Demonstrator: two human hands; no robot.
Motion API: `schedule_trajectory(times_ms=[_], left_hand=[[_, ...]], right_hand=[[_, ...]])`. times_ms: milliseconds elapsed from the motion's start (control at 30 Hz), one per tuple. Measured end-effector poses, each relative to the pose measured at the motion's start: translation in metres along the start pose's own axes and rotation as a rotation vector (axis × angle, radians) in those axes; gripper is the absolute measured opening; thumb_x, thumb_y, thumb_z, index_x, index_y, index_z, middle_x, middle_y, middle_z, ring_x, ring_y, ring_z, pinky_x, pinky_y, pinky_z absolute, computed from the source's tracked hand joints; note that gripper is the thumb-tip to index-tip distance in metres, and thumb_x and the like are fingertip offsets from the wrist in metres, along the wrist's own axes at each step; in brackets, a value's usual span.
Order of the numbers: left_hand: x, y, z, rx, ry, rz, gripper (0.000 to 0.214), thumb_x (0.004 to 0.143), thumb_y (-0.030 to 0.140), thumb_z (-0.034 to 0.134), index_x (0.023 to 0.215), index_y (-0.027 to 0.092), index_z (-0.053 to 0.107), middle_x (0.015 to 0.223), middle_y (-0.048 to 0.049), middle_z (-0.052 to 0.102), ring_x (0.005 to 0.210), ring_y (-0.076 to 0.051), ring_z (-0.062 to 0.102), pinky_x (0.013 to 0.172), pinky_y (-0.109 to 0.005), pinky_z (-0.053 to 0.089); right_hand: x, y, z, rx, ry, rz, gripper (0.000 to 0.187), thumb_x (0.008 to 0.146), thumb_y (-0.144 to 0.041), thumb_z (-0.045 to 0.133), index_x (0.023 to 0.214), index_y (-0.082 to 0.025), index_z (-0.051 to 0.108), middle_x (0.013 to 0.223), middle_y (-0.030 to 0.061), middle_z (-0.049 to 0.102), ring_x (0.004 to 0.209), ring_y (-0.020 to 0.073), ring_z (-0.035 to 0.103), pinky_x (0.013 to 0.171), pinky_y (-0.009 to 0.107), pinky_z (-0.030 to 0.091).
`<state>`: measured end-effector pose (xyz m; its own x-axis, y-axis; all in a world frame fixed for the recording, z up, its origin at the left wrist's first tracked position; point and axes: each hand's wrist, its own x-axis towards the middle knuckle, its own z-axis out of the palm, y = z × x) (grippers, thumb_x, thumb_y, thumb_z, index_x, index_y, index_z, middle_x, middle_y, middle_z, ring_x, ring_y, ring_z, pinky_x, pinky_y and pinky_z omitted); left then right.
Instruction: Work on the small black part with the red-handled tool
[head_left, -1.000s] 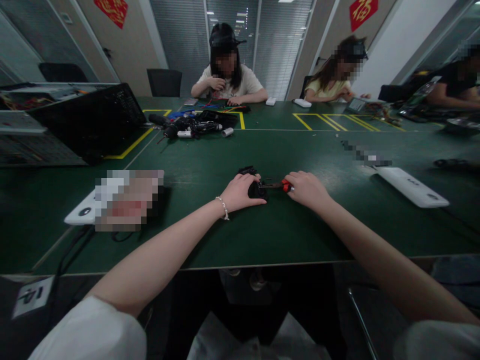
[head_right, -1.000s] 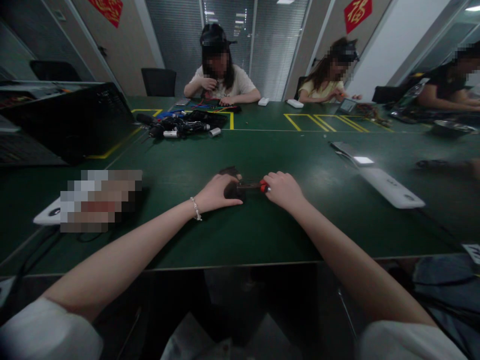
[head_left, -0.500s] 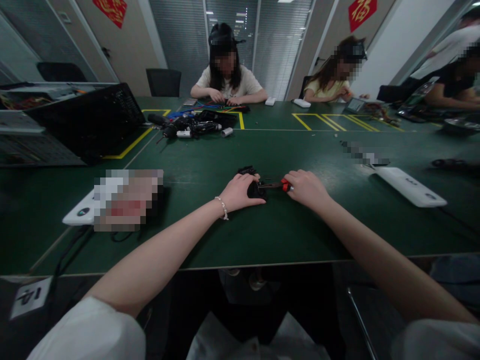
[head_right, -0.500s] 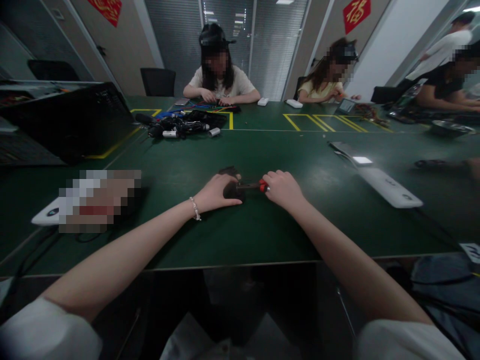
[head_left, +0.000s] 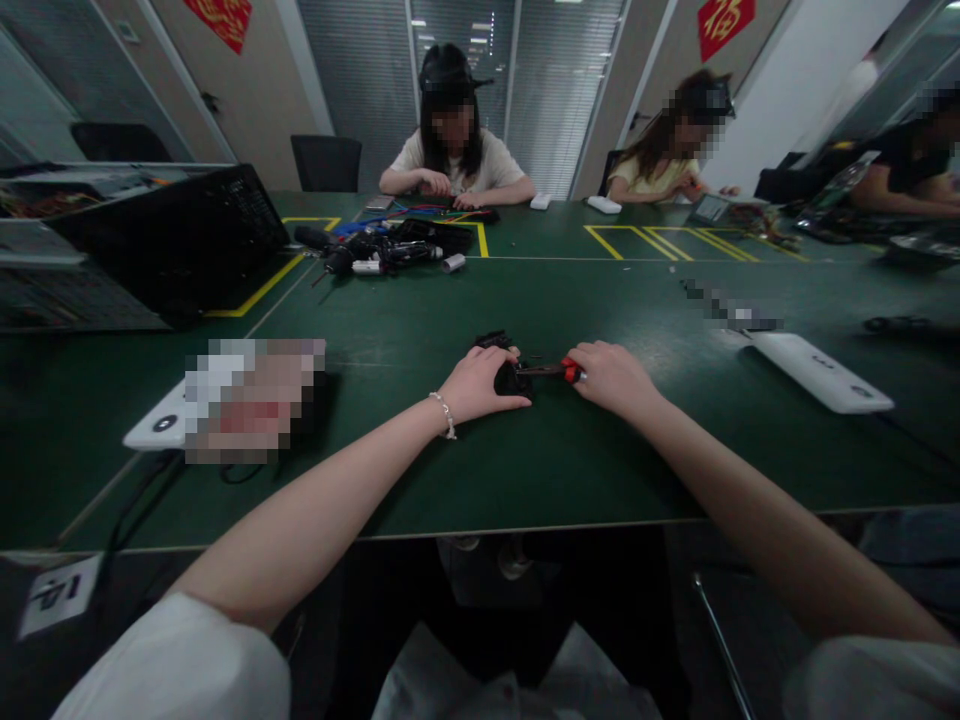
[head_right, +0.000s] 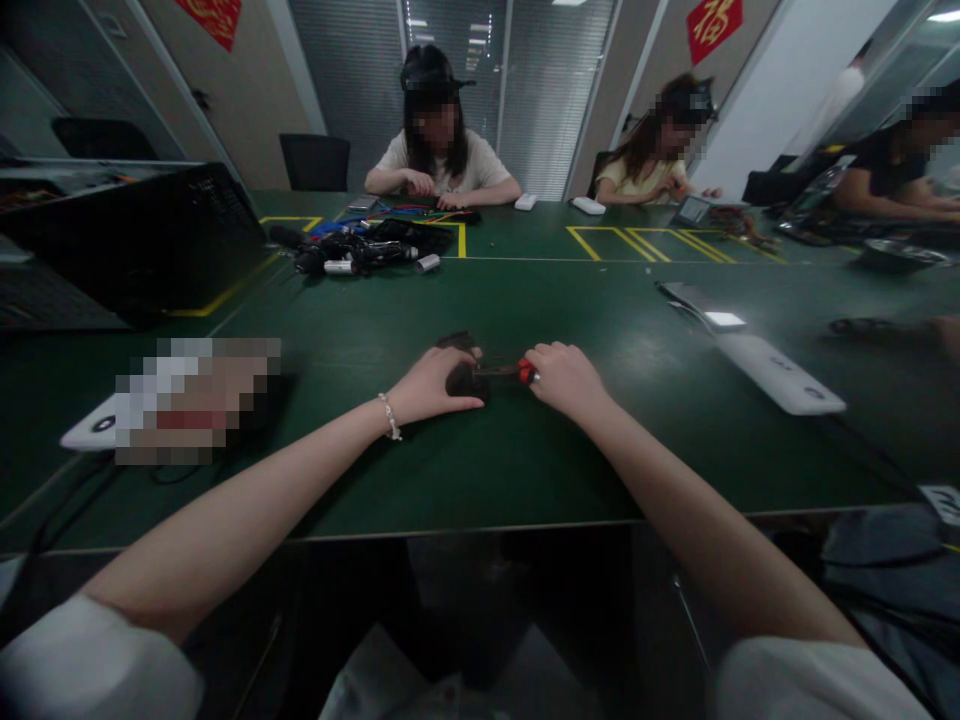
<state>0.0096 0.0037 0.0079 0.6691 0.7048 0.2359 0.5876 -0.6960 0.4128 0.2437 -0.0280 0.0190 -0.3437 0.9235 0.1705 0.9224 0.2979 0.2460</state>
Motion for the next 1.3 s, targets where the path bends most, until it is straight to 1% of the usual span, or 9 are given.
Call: schedule_trajectory(times_ms=[133,367,533,700,833,1000,1300], left_hand=[[0.0,-0.0005,-0.0002,-0.002,-0.005,-0.003,0.059,0.07,0.058,0.067,0.111,0.017,0.055,0.121,-0.0088,0.057,0.112,-0.029,0.049,0.096,-0.041,0.04],[-0.0002,0.0006,-0.0013,-0.014,-0.012,-0.015,0.058,0.069,0.057,0.067,0.11,0.018,0.055,0.123,-0.0086,0.056,0.113,-0.03,0.049,0.096,-0.042,0.04],[0.0001,-0.001,-0.0001,-0.021,-0.005,-0.005,0.059,0.069,0.058,0.066,0.111,0.018,0.055,0.124,-0.0086,0.056,0.114,-0.029,0.048,0.098,-0.042,0.039],[-0.0002,-0.0004,-0.0012,-0.024,-0.02,-0.011,0.059,0.07,0.059,0.065,0.111,0.018,0.055,0.124,-0.0089,0.056,0.113,-0.03,0.049,0.096,-0.042,0.04],[0.0003,-0.0008,-0.0001,-0.012,-0.013,0.0,0.059,0.07,0.058,0.066,0.112,0.018,0.054,0.126,-0.0084,0.055,0.114,-0.029,0.049,0.099,-0.042,0.038],[0.0009,-0.002,0.0015,-0.006,-0.004,0.006,0.058,0.07,0.057,0.066,0.112,0.019,0.054,0.126,-0.008,0.055,0.115,-0.028,0.049,0.1,-0.042,0.037],[0.0006,-0.0001,-0.0009,-0.014,-0.009,0.001,0.059,0.07,0.057,0.067,0.112,0.017,0.055,0.128,-0.0084,0.054,0.115,-0.029,0.048,0.1,-0.042,0.037]], right_hand=[[-0.0001,0.0005,-0.0003,-0.02,0.002,-0.009,0.022,0.075,-0.02,0.051,0.094,-0.015,0.062,0.092,0.0104,0.065,0.081,0.0221,0.054,0.068,0.032,0.037],[-0.0001,0.0008,0.0021,0.01,0.002,-0.004,0.022,0.075,-0.021,0.051,0.093,-0.016,0.062,0.091,0.0101,0.064,0.081,0.0222,0.055,0.068,0.032,0.038],[-0.0004,-0.0003,-0.0011,-0.008,0.005,-0.011,0.022,0.076,-0.02,0.05,0.093,-0.016,0.062,0.09,0.01,0.064,0.079,0.0216,0.055,0.067,0.031,0.037],[-0.001,-0.001,-0.0038,-0.016,0.017,-0.018,0.022,0.075,-0.019,0.051,0.093,-0.014,0.062,0.091,0.0109,0.064,0.081,0.0228,0.054,0.068,0.032,0.037],[-0.0012,-0.0016,-0.003,-0.009,0.014,-0.007,0.022,0.075,-0.018,0.051,0.093,-0.014,0.062,0.091,0.0111,0.064,0.081,0.0229,0.054,0.068,0.033,0.037],[-0.0009,-0.0015,-0.0012,0.009,0.002,0.005,0.022,0.075,-0.021,0.051,0.094,-0.016,0.062,0.091,0.0098,0.064,0.081,0.0222,0.055,0.068,0.032,0.037],[-0.0024,-0.0021,-0.0026,0.015,0.016,0.021,0.025,0.075,-0.023,0.052,0.096,-0.015,0.062,0.093,0.0099,0.064,0.082,0.0228,0.055,0.071,0.033,0.039]])
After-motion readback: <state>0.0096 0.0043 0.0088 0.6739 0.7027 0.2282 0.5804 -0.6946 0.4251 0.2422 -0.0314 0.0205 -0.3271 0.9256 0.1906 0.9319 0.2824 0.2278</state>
